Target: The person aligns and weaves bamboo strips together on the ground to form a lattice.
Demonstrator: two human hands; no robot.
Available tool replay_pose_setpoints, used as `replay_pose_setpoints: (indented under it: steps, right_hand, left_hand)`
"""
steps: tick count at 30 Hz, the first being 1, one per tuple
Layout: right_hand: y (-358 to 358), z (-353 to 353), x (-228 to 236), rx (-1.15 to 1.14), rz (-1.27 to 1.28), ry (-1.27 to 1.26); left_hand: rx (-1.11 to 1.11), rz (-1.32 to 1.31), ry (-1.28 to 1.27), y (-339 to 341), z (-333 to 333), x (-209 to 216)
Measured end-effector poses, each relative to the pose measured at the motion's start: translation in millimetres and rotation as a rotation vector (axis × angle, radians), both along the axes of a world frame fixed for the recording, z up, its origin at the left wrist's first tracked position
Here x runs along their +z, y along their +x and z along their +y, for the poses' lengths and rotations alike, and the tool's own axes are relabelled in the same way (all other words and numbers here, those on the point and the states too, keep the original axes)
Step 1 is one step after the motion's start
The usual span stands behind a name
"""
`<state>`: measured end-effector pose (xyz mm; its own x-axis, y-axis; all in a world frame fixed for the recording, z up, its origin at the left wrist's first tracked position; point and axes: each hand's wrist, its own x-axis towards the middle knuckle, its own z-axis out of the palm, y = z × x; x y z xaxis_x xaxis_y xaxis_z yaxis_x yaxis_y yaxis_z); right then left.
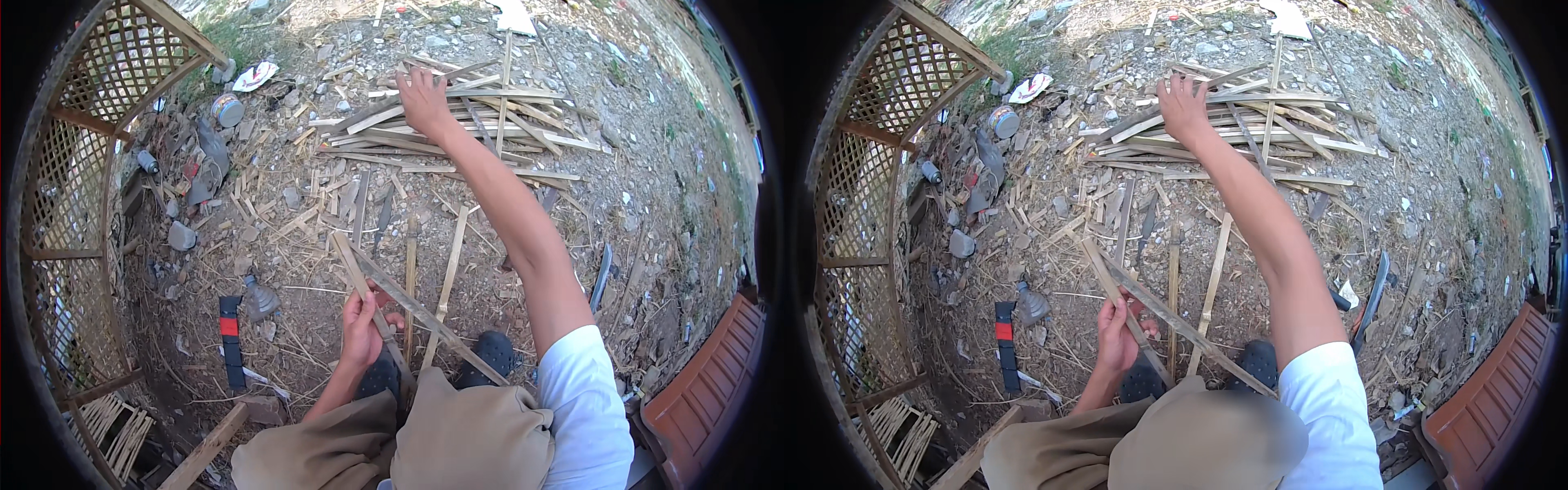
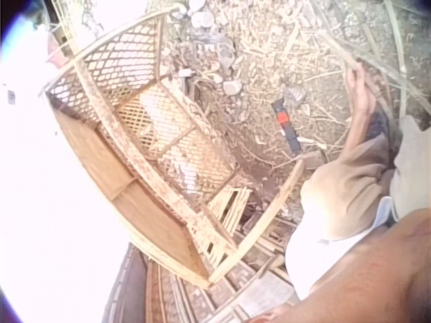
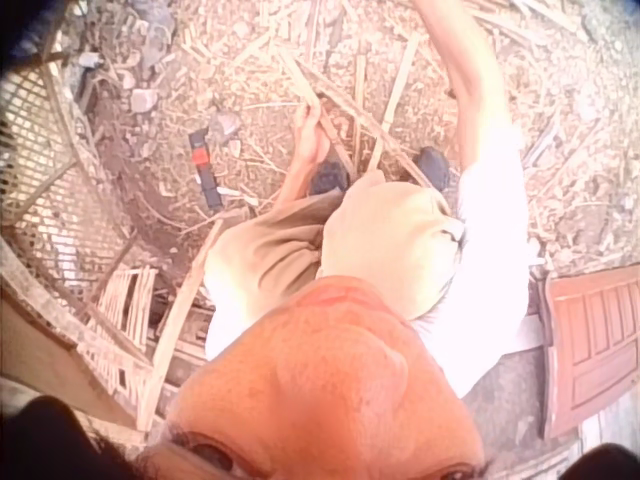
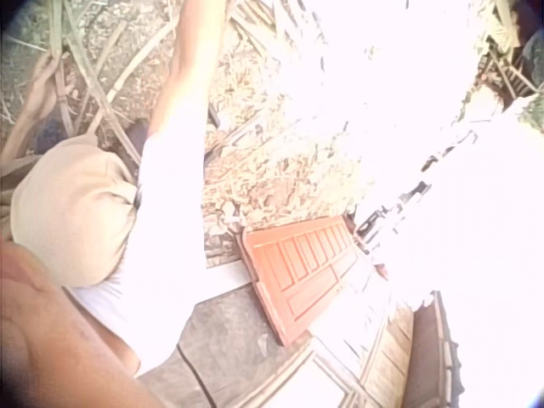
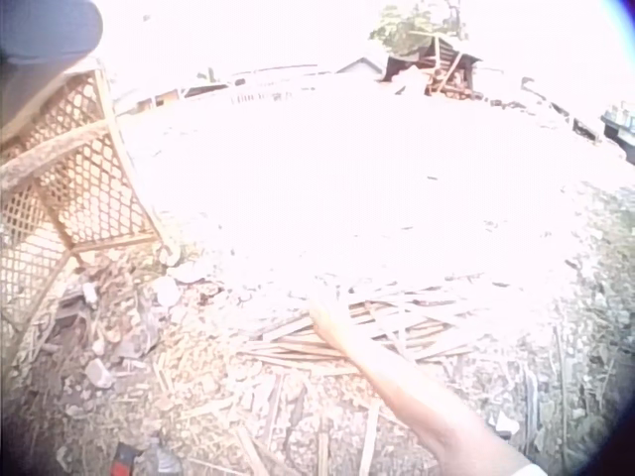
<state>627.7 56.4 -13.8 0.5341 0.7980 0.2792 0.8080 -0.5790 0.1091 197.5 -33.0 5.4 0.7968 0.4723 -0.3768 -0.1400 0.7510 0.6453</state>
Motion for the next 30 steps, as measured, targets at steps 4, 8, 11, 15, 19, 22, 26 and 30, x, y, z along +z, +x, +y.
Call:
replay_pose_setpoints:
  steps: [4, 8, 11, 15, 19, 22, 26, 30]
  right_hand:
    - [-103, -21, 38, 0.231, 0.930, 0.141]
    - [-200, -105, 53, 0.336, 1.700, 0.442]
    - [-241, -148, 67, 0.153, 1.823, 0.543]
    - [-262, -174, 77, 0.029, 1.633, 0.689]
    - [-253, -190, 77, 0.068, 1.292, 0.582]
    - [-257, -191, 101, -0.060, 1.412, 0.483]
    - [-270, -183, 113, -0.008, 1.328, 0.481]
    - [-272, -178, 129, -0.021, 1.260, 0.398]
  left_hand:
    - [0.045, 0.037, 0.074, 12, 16, 7]
    - [-0.029, -0.040, 0.082, 36, 12, 6]
    - [-0.054, -0.062, 0.077, 41, -1, 11]
    - [-0.127, -0.064, 0.140, 35, -14, 4]
    - [-0.178, 0.053, 0.459, 22, 5, -7]
    - [-0.131, 0.024, 0.477, 33, 20, 14]
    - [-0.170, 0.031, 0.552, 49, 32, 49]
    - [-0.184, 0.100, 0.690, 56, 38, 57]
